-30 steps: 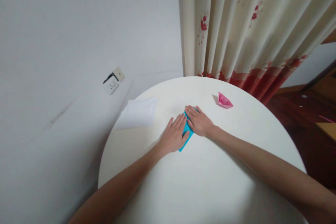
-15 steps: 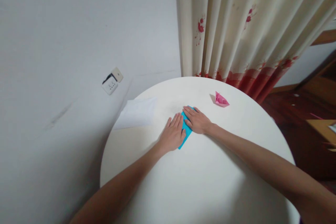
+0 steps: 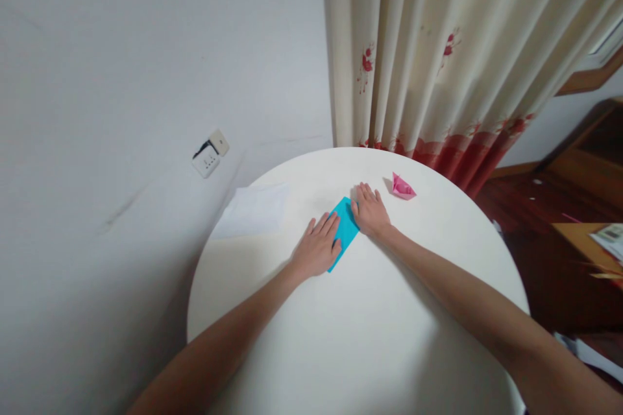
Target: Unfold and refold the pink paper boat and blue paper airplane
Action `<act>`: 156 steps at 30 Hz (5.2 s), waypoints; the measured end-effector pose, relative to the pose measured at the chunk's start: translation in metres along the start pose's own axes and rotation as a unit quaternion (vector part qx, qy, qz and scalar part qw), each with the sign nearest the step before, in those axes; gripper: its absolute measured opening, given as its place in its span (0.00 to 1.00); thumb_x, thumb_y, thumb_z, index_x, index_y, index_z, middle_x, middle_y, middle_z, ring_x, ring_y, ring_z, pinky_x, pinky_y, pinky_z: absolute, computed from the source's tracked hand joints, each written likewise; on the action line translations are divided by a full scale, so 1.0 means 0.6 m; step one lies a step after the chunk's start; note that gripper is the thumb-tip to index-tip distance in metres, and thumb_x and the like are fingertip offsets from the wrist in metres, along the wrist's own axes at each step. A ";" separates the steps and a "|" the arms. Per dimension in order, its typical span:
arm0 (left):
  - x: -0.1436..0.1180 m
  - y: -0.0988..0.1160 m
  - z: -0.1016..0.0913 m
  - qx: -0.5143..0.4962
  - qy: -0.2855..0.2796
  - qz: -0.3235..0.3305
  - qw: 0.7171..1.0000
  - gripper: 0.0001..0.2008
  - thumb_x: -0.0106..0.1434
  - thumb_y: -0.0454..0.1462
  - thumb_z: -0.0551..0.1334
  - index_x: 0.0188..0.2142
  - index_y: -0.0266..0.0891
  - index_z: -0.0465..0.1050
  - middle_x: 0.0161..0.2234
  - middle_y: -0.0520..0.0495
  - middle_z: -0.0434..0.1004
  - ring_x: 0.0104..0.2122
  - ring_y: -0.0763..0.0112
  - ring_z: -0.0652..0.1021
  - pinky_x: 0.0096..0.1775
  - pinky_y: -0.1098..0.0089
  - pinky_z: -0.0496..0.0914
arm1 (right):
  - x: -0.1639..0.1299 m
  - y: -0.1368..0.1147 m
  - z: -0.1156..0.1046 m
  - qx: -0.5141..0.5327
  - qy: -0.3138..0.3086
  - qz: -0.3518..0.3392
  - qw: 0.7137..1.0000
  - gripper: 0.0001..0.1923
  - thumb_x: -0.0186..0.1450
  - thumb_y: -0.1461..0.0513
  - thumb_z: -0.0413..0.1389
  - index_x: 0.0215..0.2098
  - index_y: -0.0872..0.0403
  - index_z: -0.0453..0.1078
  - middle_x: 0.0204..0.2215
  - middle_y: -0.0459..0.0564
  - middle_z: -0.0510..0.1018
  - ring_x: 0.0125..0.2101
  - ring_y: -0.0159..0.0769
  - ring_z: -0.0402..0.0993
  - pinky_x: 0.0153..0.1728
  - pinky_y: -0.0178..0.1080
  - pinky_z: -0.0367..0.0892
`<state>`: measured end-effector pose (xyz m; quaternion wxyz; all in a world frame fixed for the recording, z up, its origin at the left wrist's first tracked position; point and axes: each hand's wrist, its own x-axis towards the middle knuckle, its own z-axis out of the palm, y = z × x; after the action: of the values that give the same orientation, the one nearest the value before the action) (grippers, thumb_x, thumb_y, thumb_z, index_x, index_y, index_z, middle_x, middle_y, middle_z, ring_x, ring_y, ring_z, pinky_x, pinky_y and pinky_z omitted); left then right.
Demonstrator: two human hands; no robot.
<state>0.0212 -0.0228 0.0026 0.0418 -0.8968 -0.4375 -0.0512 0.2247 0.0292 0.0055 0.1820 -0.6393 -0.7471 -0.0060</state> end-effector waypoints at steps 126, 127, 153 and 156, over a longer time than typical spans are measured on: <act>-0.037 0.025 -0.034 -0.082 0.041 0.024 0.996 0.09 0.71 0.36 0.54 0.42 0.40 0.73 0.42 0.44 0.74 0.43 0.59 0.73 0.48 0.58 0.69 | -0.063 -0.031 -0.012 0.061 -0.134 -0.216 0.965 0.29 0.75 0.56 0.39 0.72 0.56 0.51 0.71 0.52 0.52 0.71 0.43 0.44 0.69 0.52 0.42; -0.039 0.028 -0.034 -0.078 0.037 0.023 0.996 0.10 0.71 0.36 0.54 0.45 0.39 0.72 0.44 0.42 0.74 0.46 0.58 0.73 0.50 0.56 0.68 | -0.059 -0.027 -0.012 0.053 -0.132 -0.203 0.969 0.29 0.75 0.56 0.39 0.72 0.56 0.50 0.71 0.51 0.52 0.71 0.43 0.44 0.69 0.53 0.42; -0.021 0.058 -0.037 -0.235 0.024 -0.028 0.971 0.28 0.74 0.45 0.50 0.69 0.39 0.53 0.71 0.37 0.50 0.71 0.54 0.51 0.67 0.48 0.52 | -0.085 0.032 -0.055 0.295 0.023 0.137 0.945 0.19 0.67 0.64 0.50 0.55 0.57 0.68 0.40 0.55 0.81 0.33 0.37 0.77 0.37 0.38 0.70; -0.016 0.036 -0.044 -0.313 0.082 -0.032 0.946 0.21 0.74 0.39 0.50 0.63 0.41 0.64 0.65 0.40 0.64 0.65 0.61 0.64 0.65 0.55 0.59 | -0.105 0.038 -0.046 0.326 0.018 0.138 0.935 0.21 0.66 0.65 0.50 0.57 0.57 0.66 0.36 0.51 0.80 0.30 0.34 0.76 0.34 0.36 0.69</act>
<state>0.0309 -0.0464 0.0269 -0.2070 -0.8431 -0.4225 -0.2605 0.2611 -0.0333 0.0088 0.3929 -0.6415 -0.6091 0.2513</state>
